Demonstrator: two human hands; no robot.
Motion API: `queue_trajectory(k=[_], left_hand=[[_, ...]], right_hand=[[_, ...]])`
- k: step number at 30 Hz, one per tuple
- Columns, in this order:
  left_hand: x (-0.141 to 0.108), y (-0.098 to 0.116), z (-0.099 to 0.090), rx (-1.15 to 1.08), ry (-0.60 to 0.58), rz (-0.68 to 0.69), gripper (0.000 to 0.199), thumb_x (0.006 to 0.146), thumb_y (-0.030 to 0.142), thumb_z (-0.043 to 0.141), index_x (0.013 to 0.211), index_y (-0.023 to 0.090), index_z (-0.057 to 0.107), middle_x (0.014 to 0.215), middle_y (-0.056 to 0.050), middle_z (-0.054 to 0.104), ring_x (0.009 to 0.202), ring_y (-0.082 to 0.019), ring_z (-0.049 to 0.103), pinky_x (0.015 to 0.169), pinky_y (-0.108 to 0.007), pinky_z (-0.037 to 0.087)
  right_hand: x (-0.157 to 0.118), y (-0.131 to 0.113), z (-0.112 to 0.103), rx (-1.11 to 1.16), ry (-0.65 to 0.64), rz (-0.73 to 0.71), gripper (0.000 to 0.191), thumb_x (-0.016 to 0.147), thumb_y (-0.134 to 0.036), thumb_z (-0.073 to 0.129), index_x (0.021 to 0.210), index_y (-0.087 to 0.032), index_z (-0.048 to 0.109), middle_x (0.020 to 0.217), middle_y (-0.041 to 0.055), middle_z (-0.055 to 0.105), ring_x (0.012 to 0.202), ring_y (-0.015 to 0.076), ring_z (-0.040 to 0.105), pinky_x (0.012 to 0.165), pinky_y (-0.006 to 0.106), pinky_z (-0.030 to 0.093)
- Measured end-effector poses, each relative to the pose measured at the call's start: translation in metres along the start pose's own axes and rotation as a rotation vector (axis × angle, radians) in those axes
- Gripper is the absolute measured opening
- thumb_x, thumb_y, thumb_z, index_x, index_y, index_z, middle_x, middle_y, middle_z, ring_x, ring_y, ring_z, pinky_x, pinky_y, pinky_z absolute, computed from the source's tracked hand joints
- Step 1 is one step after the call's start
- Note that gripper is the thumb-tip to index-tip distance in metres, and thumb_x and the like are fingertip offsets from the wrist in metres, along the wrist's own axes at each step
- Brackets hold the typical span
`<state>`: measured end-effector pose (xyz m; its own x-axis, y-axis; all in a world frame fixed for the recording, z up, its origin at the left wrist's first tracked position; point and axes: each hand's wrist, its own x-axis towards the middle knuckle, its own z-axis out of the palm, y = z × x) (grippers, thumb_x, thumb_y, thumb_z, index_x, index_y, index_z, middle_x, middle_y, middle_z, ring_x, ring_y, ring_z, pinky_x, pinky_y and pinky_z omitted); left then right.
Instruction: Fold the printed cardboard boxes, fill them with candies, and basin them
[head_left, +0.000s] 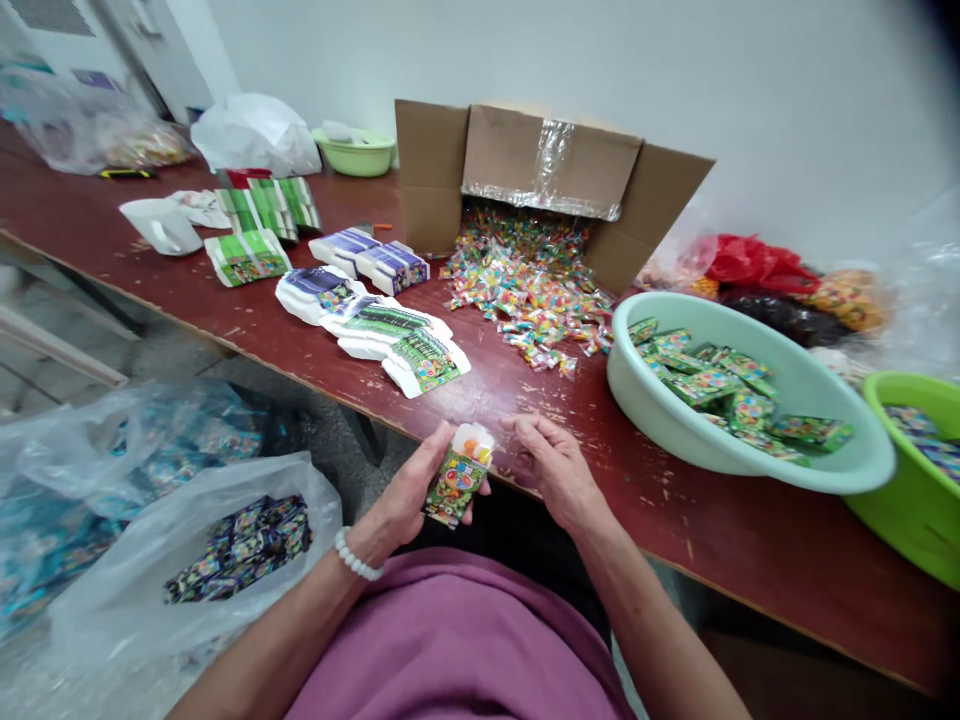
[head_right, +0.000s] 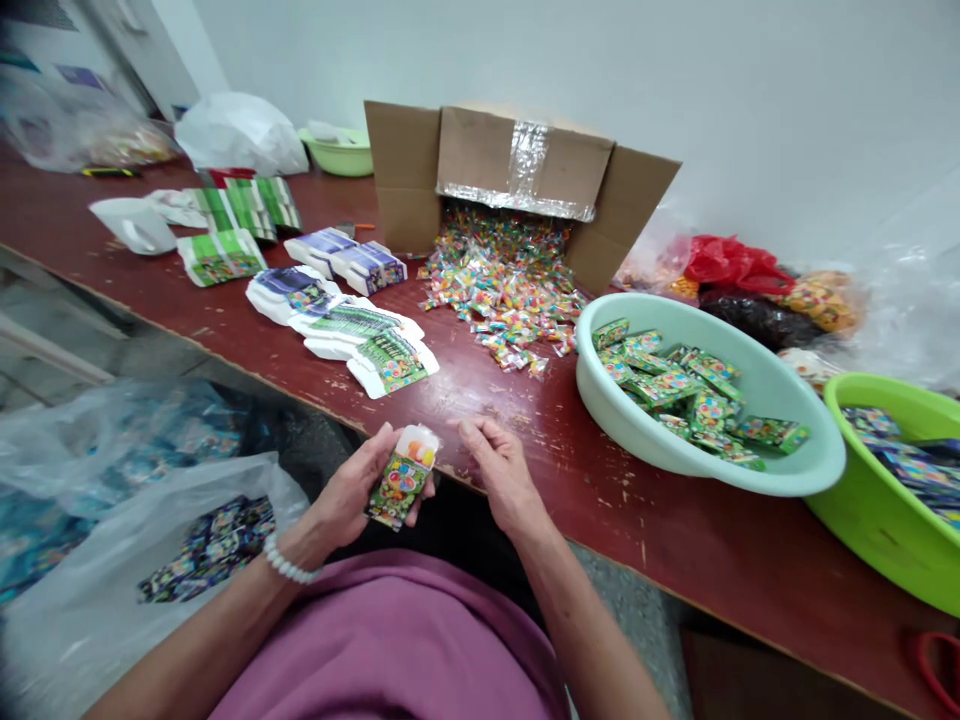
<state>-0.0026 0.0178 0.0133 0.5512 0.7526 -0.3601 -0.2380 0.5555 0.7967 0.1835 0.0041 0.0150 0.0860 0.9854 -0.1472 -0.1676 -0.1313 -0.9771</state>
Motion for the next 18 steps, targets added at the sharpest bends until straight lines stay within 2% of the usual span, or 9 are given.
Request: queue_trajectory(k=[4,7,12,16,18], left_hand=[[0.001,-0.003,0.0,0.059,0.003,0.039,0.067,0.09,0.069,0.043,0.111,0.011,0.067,0.07,-0.009,0.072,0.047,-0.016,0.063,0.043,-0.023,0.048],[0.0,-0.003,0.002,0.073,0.039,0.071,0.063,0.088,0.066,0.049,0.115,0.012,0.066,0.072,-0.008,0.072,0.051,-0.017,0.064,0.044,-0.024,0.05],[-0.003,-0.002,0.005,0.0,0.066,0.153,0.049,0.084,0.051,0.061,0.119,0.017,0.06,0.079,-0.006,0.07,0.063,-0.02,0.066,0.043,-0.025,0.052],[-0.004,-0.004,0.004,0.011,0.097,0.174,0.045,0.082,0.048,0.062,0.117,0.019,0.058,0.077,-0.002,0.067,0.061,-0.017,0.062,0.043,-0.024,0.052],[-0.003,-0.006,0.003,0.037,0.103,0.167,0.044,0.084,0.049,0.061,0.116,0.02,0.058,0.077,-0.002,0.066,0.061,-0.017,0.062,0.043,-0.023,0.052]], right_hand=[[0.001,0.002,0.006,0.154,-0.054,0.095,0.041,0.07,-0.049,0.084,0.099,-0.023,0.071,0.073,-0.0036,0.059,0.057,0.0084,0.046,0.055,0.022,0.04],[0.0,0.004,0.01,0.166,-0.103,0.099,0.039,0.071,-0.044,0.084,0.101,-0.022,0.071,0.082,-0.0015,0.065,0.061,0.0083,0.049,0.057,0.021,0.042],[-0.007,0.013,0.014,0.172,-0.226,0.069,0.035,0.078,-0.041,0.079,0.107,-0.023,0.071,0.098,0.0024,0.07,0.067,0.0097,0.057,0.06,0.022,0.046],[-0.008,0.018,0.022,0.176,-0.256,0.056,0.032,0.08,-0.041,0.076,0.104,-0.022,0.07,0.091,0.0017,0.07,0.06,0.0093,0.057,0.057,0.023,0.045],[-0.006,0.017,0.025,0.112,-0.247,0.002,0.03,0.081,-0.038,0.073,0.105,-0.022,0.07,0.088,0.0009,0.07,0.059,0.0099,0.057,0.057,0.023,0.046]])
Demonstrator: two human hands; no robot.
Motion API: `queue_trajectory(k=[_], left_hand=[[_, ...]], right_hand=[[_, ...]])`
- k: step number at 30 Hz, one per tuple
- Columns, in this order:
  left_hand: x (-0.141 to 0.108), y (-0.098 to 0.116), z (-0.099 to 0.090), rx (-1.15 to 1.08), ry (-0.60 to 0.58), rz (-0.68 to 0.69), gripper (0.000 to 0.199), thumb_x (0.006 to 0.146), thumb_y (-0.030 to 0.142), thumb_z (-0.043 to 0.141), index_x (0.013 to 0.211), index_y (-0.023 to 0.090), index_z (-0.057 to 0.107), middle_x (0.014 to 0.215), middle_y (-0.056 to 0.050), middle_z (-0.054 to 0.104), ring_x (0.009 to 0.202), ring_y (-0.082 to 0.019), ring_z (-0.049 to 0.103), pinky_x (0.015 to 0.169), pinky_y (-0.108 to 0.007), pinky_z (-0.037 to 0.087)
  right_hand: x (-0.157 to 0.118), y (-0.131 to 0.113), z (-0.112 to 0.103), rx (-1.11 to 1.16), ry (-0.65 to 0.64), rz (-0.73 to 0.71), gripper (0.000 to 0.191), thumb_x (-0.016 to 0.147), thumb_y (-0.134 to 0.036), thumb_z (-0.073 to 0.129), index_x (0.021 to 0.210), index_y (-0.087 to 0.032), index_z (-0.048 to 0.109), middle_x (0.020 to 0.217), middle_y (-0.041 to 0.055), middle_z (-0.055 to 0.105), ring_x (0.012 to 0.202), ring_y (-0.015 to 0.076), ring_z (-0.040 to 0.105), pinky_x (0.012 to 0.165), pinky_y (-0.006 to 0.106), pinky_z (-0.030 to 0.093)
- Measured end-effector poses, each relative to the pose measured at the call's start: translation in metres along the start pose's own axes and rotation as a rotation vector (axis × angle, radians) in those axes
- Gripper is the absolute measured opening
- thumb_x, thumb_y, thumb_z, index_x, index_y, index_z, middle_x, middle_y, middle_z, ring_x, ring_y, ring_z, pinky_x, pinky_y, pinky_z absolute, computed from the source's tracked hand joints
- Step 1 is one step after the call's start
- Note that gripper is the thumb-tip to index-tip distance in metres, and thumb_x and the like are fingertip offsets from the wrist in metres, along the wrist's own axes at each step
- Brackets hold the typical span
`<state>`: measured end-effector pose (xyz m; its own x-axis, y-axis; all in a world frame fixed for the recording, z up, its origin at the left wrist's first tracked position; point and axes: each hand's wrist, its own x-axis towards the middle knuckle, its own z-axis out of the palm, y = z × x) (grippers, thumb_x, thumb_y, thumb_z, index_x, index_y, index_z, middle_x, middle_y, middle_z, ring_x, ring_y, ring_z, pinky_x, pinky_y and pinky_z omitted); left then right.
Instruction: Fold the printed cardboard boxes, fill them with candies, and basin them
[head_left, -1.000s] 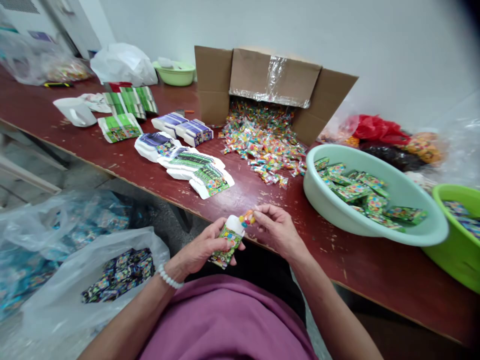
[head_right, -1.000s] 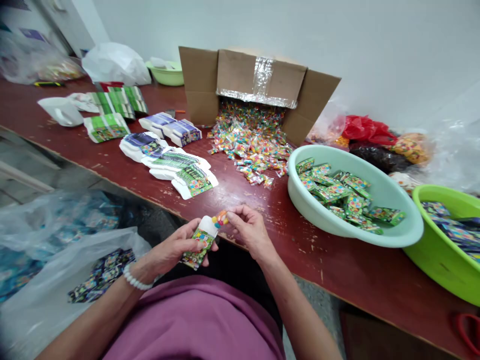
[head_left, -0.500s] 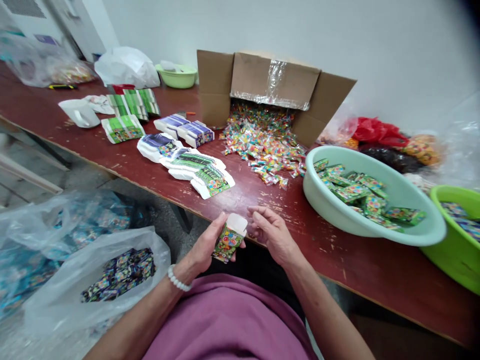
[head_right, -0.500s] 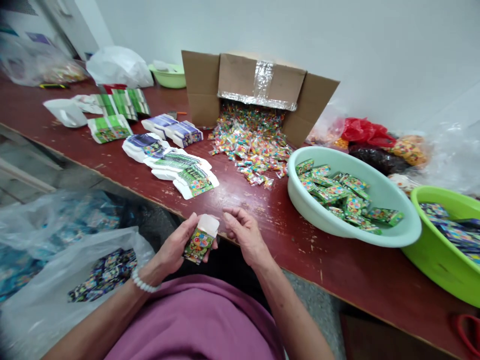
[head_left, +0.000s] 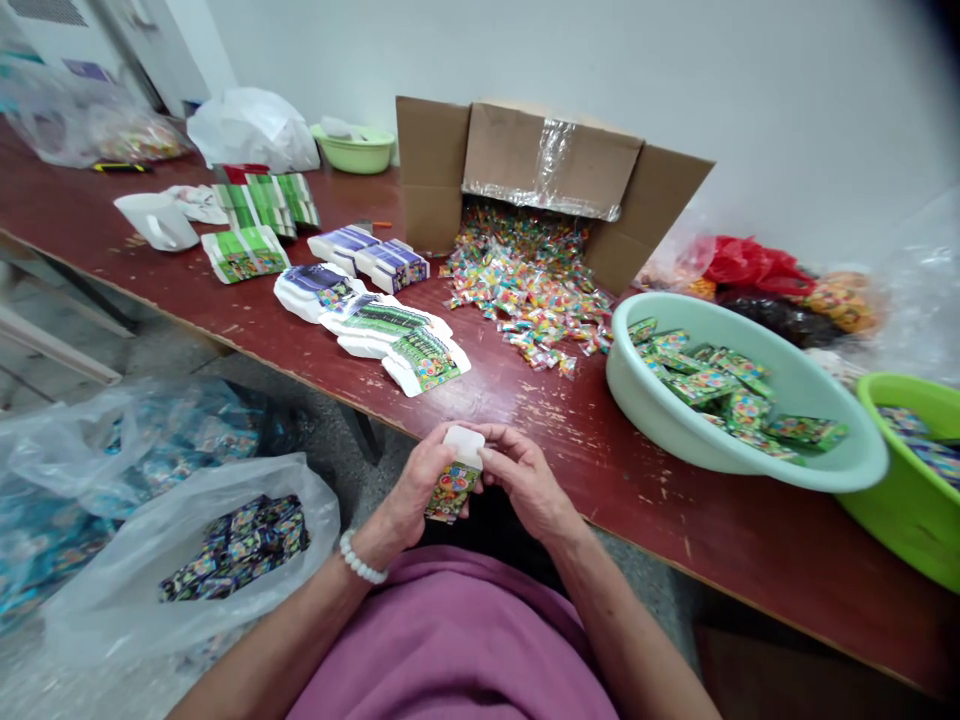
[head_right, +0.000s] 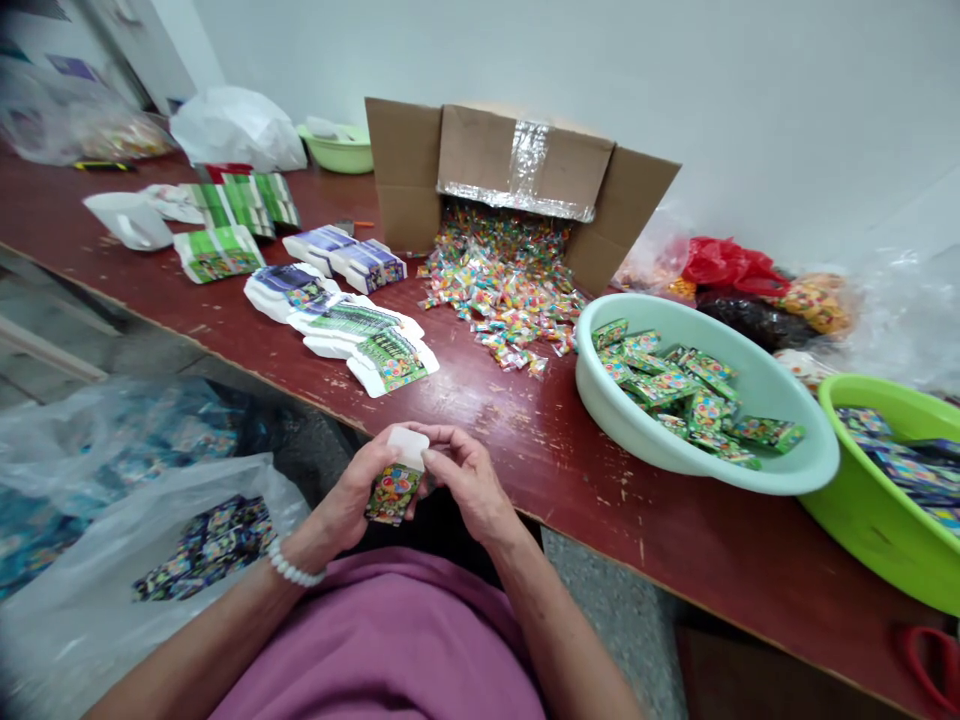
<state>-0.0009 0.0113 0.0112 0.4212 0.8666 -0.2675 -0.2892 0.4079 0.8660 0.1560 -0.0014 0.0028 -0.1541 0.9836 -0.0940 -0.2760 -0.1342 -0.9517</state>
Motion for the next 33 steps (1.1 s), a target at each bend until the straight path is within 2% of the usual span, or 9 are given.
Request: queue_trajectory(k=[3,7,16,20,23,25,28,30,33], left_hand=[[0.001,-0.004,-0.001,0.015,-0.004,-0.008,0.045,0.085,0.05,0.061,0.117,0.02,0.058,0.08,-0.003,0.064,0.064,-0.017,0.062,0.044,-0.024,0.053],[0.002,-0.006,0.0,0.03,0.028,-0.001,0.05,0.084,0.053,0.062,0.121,0.02,0.055,0.084,-0.003,0.064,0.064,-0.016,0.062,0.042,-0.023,0.053],[0.001,-0.002,0.007,0.043,0.02,0.004,0.052,0.085,0.053,0.059,0.124,0.02,0.053,0.079,-0.003,0.065,0.064,-0.017,0.062,0.042,-0.022,0.052],[0.001,-0.005,0.01,0.077,0.062,0.008,0.05,0.085,0.051,0.063,0.124,0.021,0.056,0.083,-0.002,0.066,0.063,-0.017,0.064,0.04,-0.021,0.051],[0.001,-0.003,0.011,-0.053,0.043,-0.041,0.052,0.087,0.053,0.061,0.128,0.02,0.057,0.076,-0.002,0.066,0.057,-0.016,0.063,0.041,-0.023,0.052],[0.001,0.001,0.011,-0.171,0.012,-0.101,0.055,0.09,0.056,0.054,0.13,0.019,0.057,0.069,-0.002,0.065,0.051,-0.016,0.062,0.04,-0.025,0.052],[0.003,0.005,0.011,-0.254,-0.007,-0.156,0.047,0.092,0.05,0.054,0.124,0.018,0.062,0.067,-0.002,0.066,0.048,-0.016,0.061,0.038,-0.024,0.051],[0.004,0.006,0.011,-0.241,0.014,-0.145,0.039,0.09,0.041,0.057,0.12,0.017,0.065,0.072,-0.003,0.067,0.05,-0.015,0.062,0.038,-0.023,0.051],[0.006,0.003,0.011,-0.198,0.062,-0.115,0.039,0.092,0.039,0.053,0.123,0.017,0.065,0.079,-0.004,0.071,0.05,-0.014,0.063,0.038,-0.023,0.051]], right_hand=[[0.004,-0.004,0.0,-0.198,-0.005,-0.085,0.024,0.084,-0.03,0.067,0.106,-0.022,0.069,0.084,0.0001,0.069,0.06,0.0115,0.059,0.06,0.025,0.048],[0.01,-0.009,0.0,-0.347,0.003,-0.081,0.015,0.082,-0.024,0.064,0.096,-0.02,0.068,0.073,-0.0018,0.066,0.054,0.0108,0.058,0.052,0.023,0.044],[0.008,-0.001,-0.004,0.13,-0.056,0.087,0.028,0.075,-0.04,0.079,0.085,-0.017,0.068,0.071,-0.0013,0.067,0.053,0.008,0.057,0.052,0.02,0.047],[0.007,0.001,-0.003,-0.019,-0.027,-0.028,0.025,0.077,-0.039,0.079,0.082,-0.017,0.068,0.071,-0.0019,0.066,0.052,0.0081,0.055,0.048,0.019,0.045],[0.007,-0.003,-0.002,-0.201,0.014,-0.167,0.019,0.086,-0.038,0.071,0.087,-0.019,0.07,0.072,-0.0011,0.068,0.049,0.0087,0.054,0.047,0.021,0.044],[0.006,-0.006,-0.002,-0.381,0.019,-0.327,0.016,0.09,-0.035,0.066,0.092,-0.02,0.073,0.079,0.0016,0.071,0.058,0.0116,0.061,0.056,0.024,0.049],[0.003,-0.009,-0.003,-0.592,-0.033,-0.537,0.018,0.095,-0.029,0.06,0.093,-0.022,0.076,0.093,0.0057,0.075,0.087,0.0191,0.069,0.08,0.031,0.053],[0.001,-0.009,-0.002,-0.626,-0.043,-0.514,0.021,0.096,-0.028,0.057,0.092,-0.022,0.076,0.094,0.0063,0.075,0.092,0.0199,0.069,0.083,0.032,0.053],[0.0,-0.005,-0.001,-0.597,0.013,-0.36,0.013,0.092,-0.029,0.065,0.093,-0.022,0.076,0.091,0.005,0.073,0.076,0.0162,0.068,0.069,0.027,0.054]])
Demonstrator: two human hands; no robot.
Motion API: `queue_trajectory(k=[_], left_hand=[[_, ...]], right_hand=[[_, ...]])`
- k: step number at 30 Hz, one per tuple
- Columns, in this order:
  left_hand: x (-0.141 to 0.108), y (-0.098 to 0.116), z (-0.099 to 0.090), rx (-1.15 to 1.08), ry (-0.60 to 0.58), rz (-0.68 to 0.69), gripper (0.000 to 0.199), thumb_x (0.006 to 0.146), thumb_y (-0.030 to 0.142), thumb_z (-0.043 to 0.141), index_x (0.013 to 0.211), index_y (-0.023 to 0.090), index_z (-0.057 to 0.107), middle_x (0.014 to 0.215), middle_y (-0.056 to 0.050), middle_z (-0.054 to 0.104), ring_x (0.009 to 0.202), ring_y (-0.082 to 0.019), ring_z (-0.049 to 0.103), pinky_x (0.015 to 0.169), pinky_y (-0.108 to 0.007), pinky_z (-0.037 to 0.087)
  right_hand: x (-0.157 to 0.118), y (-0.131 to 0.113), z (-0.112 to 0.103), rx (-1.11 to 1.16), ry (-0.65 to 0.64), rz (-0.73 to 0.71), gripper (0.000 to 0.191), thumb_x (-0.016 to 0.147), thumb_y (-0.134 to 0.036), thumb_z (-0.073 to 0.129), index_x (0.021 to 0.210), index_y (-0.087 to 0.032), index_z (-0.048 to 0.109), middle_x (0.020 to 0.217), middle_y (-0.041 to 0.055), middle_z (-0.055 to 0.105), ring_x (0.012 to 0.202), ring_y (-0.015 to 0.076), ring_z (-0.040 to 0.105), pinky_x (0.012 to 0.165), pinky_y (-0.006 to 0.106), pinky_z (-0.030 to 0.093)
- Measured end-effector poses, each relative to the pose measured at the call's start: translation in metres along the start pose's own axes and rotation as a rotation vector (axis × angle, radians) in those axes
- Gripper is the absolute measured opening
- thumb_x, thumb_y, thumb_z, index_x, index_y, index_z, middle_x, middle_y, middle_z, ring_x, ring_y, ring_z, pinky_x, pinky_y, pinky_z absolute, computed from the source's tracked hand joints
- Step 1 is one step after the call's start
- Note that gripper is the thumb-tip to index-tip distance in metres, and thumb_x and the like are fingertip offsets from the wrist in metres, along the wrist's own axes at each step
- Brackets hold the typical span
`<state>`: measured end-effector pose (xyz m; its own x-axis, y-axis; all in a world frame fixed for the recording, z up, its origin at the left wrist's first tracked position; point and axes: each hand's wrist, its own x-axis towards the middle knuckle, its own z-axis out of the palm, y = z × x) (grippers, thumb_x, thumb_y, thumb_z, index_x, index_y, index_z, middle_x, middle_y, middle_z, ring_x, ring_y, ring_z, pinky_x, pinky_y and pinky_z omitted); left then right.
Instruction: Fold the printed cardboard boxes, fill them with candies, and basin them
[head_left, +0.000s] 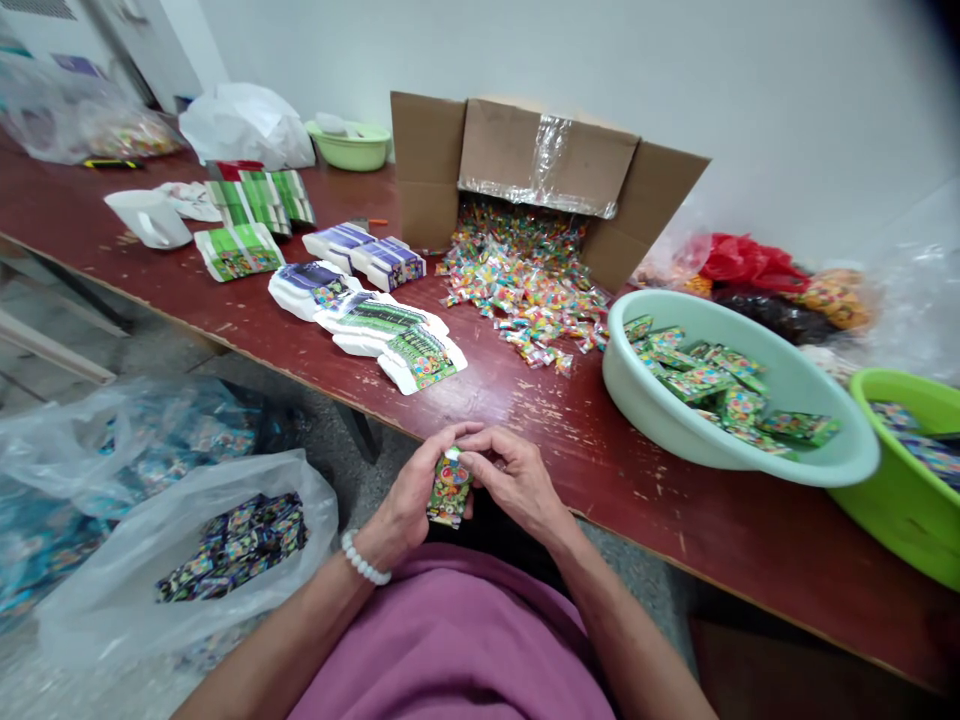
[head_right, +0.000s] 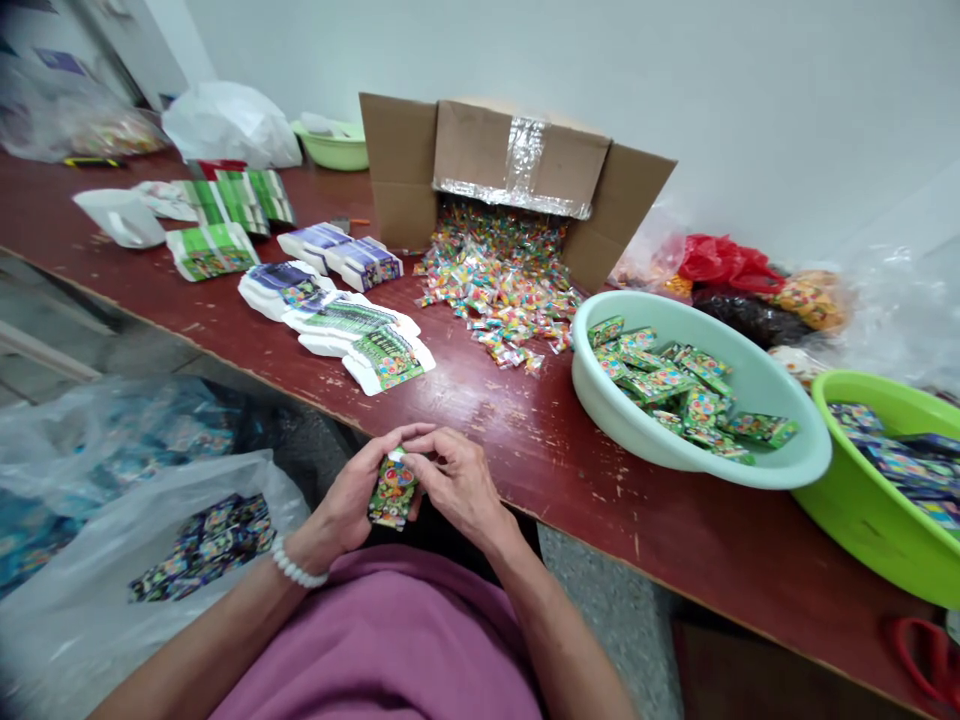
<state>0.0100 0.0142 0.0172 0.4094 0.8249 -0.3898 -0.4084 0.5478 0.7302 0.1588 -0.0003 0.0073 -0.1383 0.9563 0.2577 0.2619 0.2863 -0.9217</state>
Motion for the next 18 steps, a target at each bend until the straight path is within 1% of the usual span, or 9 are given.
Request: queue_trajectory(k=[3,5,7,9,10,12,15,16,18], left_hand=[[0.002,-0.004,-0.004,0.019,-0.01,-0.027,0.053,0.096,0.054,0.043,0.128,0.017,0.064,0.074,-0.005,0.07,0.047,-0.015,0.062,0.037,-0.023,0.049],[0.003,-0.007,-0.007,0.052,-0.039,-0.052,0.065,0.094,0.064,0.04,0.129,0.015,0.065,0.066,-0.005,0.068,0.042,-0.015,0.059,0.035,-0.023,0.046],[0.004,-0.009,-0.011,0.093,-0.043,-0.064,0.07,0.091,0.07,0.041,0.126,0.014,0.067,0.062,-0.005,0.068,0.038,-0.014,0.057,0.035,-0.022,0.044],[0.003,-0.008,-0.013,0.109,-0.019,-0.075,0.07,0.09,0.07,0.043,0.123,0.014,0.069,0.061,-0.005,0.068,0.038,-0.015,0.057,0.035,-0.022,0.043],[0.003,-0.007,-0.013,0.1,-0.011,-0.084,0.066,0.09,0.067,0.046,0.123,0.015,0.069,0.061,-0.005,0.068,0.039,-0.015,0.058,0.035,-0.022,0.044],[0.003,-0.003,-0.012,0.048,0.0,-0.093,0.052,0.09,0.053,0.054,0.122,0.016,0.07,0.064,-0.004,0.069,0.042,-0.015,0.059,0.036,-0.023,0.046],[0.005,-0.001,-0.01,-0.063,0.033,-0.078,0.036,0.086,0.03,0.059,0.116,0.016,0.072,0.081,-0.006,0.075,0.057,-0.016,0.067,0.044,-0.023,0.052],[0.007,-0.001,-0.01,-0.102,0.059,-0.062,0.032,0.085,0.026,0.06,0.112,0.015,0.073,0.088,-0.006,0.076,0.064,-0.016,0.07,0.051,-0.023,0.055],[0.011,-0.003,-0.009,-0.179,0.107,-0.04,0.028,0.084,0.022,0.061,0.107,0.015,0.073,0.095,-0.006,0.076,0.075,-0.017,0.072,0.065,-0.024,0.058]], right_hand=[[0.003,0.001,0.001,0.144,-0.028,0.133,0.013,0.087,-0.032,0.07,0.09,-0.02,0.074,0.087,0.0033,0.072,0.06,0.012,0.062,0.056,0.024,0.051],[0.007,0.0,0.0,0.312,-0.086,0.197,0.017,0.087,-0.036,0.069,0.084,-0.019,0.071,0.092,0.0042,0.073,0.053,0.0098,0.059,0.05,0.024,0.05],[0.011,-0.002,0.0,0.419,-0.127,0.227,0.021,0.086,-0.038,0.07,0.08,-0.018,0.069,0.099,0.0056,0.073,0.051,0.0086,0.057,0.048,0.023,0.049],[0.011,-0.002,0.0,0.405,-0.112,0.21,0.021,0.086,-0.039,0.071,0.081,-0.018,0.07,0.104,0.006,0.073,0.054,0.0091,0.059,0.048,0.023,0.049],[0.01,-0.002,0.001,0.366,-0.103,0.188,0.021,0.088,-0.039,0.069,0.082,-0.019,0.07,0.104,0.0056,0.073,0.056,0.0096,0.06,0.05,0.023,0.05],[0.004,-0.001,0.002,0.247,-0.092,0.122,0.023,0.093,-0.04,0.062,0.086,-0.021,0.071,0.104,0.0045,0.072,0.064,0.0117,0.064,0.057,0.025,0.053],[-0.008,0.002,0.006,-0.037,-0.088,-0.043,0.023,0.094,-0.042,0.06,0.102,-0.022,0.07,0.108,0.0062,0.071,0.093,0.0202,0.067,0.082,0.035,0.055],[-0.011,0.002,0.008,-0.158,-0.077,-0.103,0.03,0.09,-0.043,0.066,0.111,-0.022,0.067,0.115,0.0084,0.069,0.105,0.0239,0.064,0.091,0.04,0.053],[-0.017,0.0,0.013,-0.408,-0.07,-0.186,0.065,0.076,-0.046,0.079,0.13,-0.017,0.058,0.134,0.0148,0.06,0.12,0.0312,0.054,0.101,0.05,0.045]])
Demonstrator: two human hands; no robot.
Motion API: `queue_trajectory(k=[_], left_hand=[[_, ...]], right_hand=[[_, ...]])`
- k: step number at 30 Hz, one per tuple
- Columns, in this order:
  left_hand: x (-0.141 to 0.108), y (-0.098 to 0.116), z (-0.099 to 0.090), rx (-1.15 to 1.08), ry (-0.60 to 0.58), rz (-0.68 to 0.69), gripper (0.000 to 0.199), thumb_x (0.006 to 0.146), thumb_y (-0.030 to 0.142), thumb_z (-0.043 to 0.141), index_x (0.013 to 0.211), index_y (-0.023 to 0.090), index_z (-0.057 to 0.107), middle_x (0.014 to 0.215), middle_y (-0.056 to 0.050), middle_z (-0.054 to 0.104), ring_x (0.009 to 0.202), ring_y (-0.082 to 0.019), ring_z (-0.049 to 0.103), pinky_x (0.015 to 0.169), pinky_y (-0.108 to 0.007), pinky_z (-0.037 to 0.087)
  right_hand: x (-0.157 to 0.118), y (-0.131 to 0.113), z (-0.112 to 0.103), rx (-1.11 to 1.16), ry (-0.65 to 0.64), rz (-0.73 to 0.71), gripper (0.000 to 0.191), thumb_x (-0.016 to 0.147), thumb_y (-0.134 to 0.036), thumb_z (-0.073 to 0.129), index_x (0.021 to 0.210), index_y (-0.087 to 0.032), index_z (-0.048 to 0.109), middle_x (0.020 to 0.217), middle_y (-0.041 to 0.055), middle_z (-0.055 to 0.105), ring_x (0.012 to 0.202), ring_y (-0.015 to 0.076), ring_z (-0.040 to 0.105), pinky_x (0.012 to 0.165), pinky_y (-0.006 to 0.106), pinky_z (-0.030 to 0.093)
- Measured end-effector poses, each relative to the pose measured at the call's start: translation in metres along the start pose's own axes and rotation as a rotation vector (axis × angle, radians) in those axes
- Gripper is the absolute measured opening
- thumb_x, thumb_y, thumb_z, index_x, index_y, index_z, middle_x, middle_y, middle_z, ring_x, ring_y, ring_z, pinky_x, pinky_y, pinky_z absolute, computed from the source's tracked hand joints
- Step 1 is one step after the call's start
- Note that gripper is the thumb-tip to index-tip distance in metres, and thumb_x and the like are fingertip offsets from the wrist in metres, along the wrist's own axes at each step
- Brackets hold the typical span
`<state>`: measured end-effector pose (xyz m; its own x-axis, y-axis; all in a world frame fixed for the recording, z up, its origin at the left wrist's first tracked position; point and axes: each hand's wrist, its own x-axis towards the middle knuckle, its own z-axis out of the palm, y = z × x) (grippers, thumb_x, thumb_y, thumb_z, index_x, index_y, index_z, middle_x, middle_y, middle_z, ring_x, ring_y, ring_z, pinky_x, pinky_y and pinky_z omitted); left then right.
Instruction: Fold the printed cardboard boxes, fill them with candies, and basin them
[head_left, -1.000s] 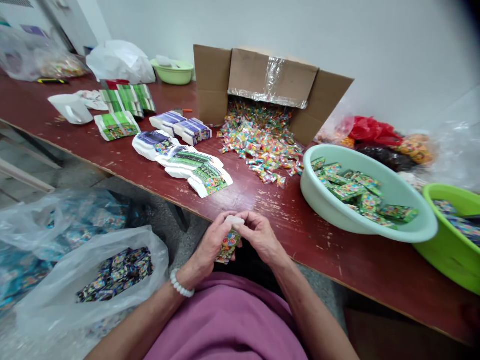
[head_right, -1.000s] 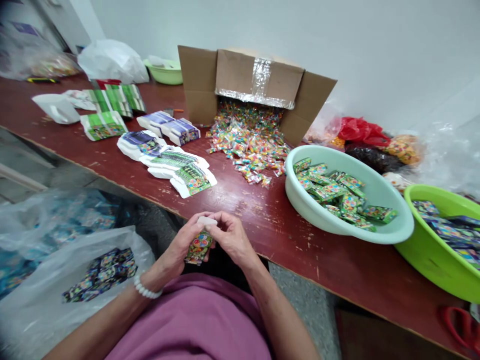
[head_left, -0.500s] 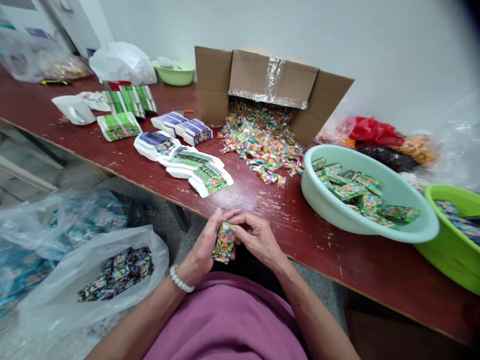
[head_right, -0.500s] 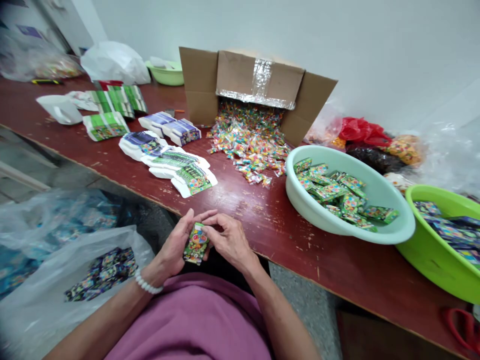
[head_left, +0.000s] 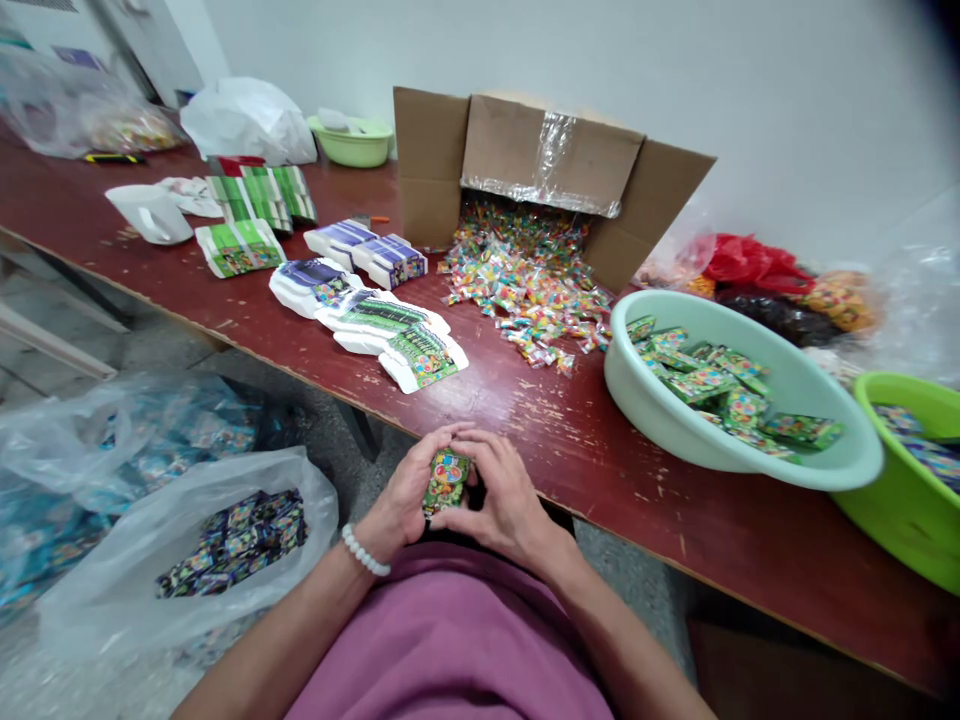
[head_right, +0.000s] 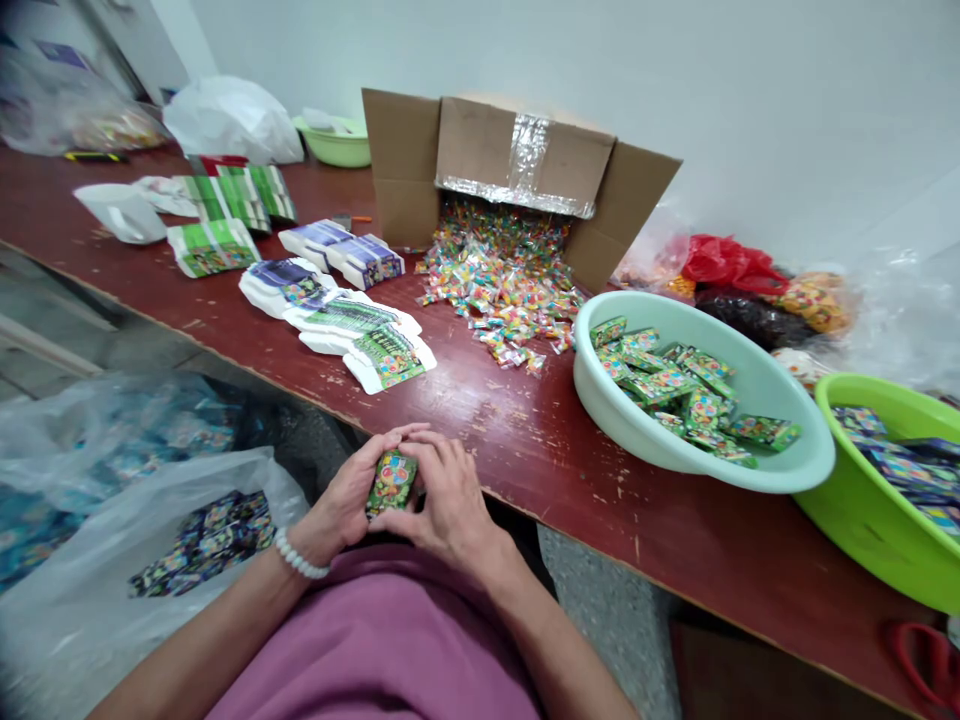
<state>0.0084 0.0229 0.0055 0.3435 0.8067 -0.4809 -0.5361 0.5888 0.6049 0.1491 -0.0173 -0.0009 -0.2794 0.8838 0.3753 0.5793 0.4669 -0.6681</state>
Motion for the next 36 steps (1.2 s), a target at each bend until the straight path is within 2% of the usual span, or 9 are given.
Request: queue_trajectory(k=[3,9,12,14,17,20,27,31,36], left_hand=[[0.004,-0.005,0.001,-0.068,0.033,0.03,0.026,0.084,0.027,0.064,0.106,0.016,0.072,0.091,-0.004,0.076,0.08,-0.018,0.072,0.075,-0.028,0.057],[0.007,0.007,-0.004,0.331,-0.006,0.23,0.049,0.091,0.058,0.053,0.119,0.019,0.064,0.094,-0.006,0.072,0.078,-0.019,0.067,0.071,-0.03,0.051],[0.026,0.035,-0.015,0.949,0.125,0.62,0.044,0.092,0.049,0.056,0.128,0.024,0.061,0.104,-0.006,0.067,0.086,-0.021,0.062,0.078,-0.031,0.047],[0.044,0.054,-0.023,1.418,0.381,0.865,0.044,0.09,0.041,0.059,0.129,0.021,0.062,0.118,-0.013,0.062,0.104,-0.029,0.056,0.091,-0.039,0.043],[0.067,0.073,-0.031,1.918,0.576,0.857,0.052,0.091,0.046,0.057,0.133,0.016,0.059,0.127,-0.021,0.055,0.111,-0.038,0.049,0.089,-0.047,0.041],[0.078,0.076,-0.033,2.128,0.591,0.79,0.05,0.091,0.052,0.054,0.126,0.017,0.062,0.124,-0.021,0.054,0.11,-0.039,0.048,0.084,-0.045,0.041],[0.077,0.08,-0.031,2.142,0.598,0.776,0.048,0.09,0.053,0.056,0.12,0.016,0.061,0.122,-0.02,0.054,0.11,-0.037,0.049,0.083,-0.042,0.041],[0.074,0.085,-0.031,1.918,0.512,0.783,0.035,0.087,0.044,0.061,0.111,0.018,0.06,0.108,-0.015,0.063,0.104,-0.034,0.056,0.082,-0.039,0.041],[0.055,0.065,-0.026,1.263,0.255,0.718,0.025,0.079,0.04,0.071,0.085,0.023,0.052,0.074,0.002,0.062,0.066,-0.018,0.06,0.062,-0.026,0.041]], right_hand=[[0.001,-0.008,0.007,-0.281,-0.014,-0.019,0.098,0.063,-0.039,0.086,0.146,-0.012,0.041,0.148,0.0202,0.047,0.125,0.0364,0.047,0.102,0.055,0.04],[0.017,-0.006,-0.007,-0.345,0.033,-0.127,0.073,0.066,-0.03,0.076,0.134,-0.015,0.052,0.124,0.0159,0.063,0.112,0.0336,0.054,0.098,0.05,0.042],[0.02,0.007,-0.057,-0.408,0.234,-0.13,0.069,0.07,-0.035,0.075,0.134,-0.02,0.053,0.122,0.0149,0.063,0.11,0.0327,0.057,0.097,0.049,0.045],[0.019,0.021,-0.105,-0.54,0.424,-0.067,0.067,0.075,-0.037,0.074,0.136,-0.021,0.052,0.125,0.0152,0.062,0.113,0.0336,0.057,0.098,0.051,0.044],[0.012,0.044,-0.171,-0.837,0.708,0.19,0.089,0.068,-0.053,0.082,0.142,-0.017,0.048,0.134,0.0223,0.058,0.123,0.0473,0.051,0.099,0.066,0.036],[0.004,0.061,-0.196,-0.932,0.837,0.296,0.099,0.068,-0.06,0.081,0.149,-0.02,0.042,0.153,0.0251,0.042,0.135,0.0549,0.038,0.101,0.072,0.03],[0.02,0.054,-0.095,-0.56,0.544,0.041,0.047,0.089,-0.038,0.066,0.131,-0.021,0.056,0.132,0.016,0.063,0.121,0.0334,0.057,0.103,0.054,0.043],[0.036,0.05,-0.035,-0.189,0.358,0.107,0.039,0.087,-0.03,0.064,0.126,-0.021,0.059,0.13,0.0151,0.062,0.121,0.0304,0.057,0.104,0.051,0.043],[0.056,0.058,-0.006,0.418,0.368,0.485,0.057,0.078,-0.04,0.071,0.128,-0.018,0.055,0.127,0.017,0.063,0.1,0.0249,0.066,0.083,0.04,0.055]])
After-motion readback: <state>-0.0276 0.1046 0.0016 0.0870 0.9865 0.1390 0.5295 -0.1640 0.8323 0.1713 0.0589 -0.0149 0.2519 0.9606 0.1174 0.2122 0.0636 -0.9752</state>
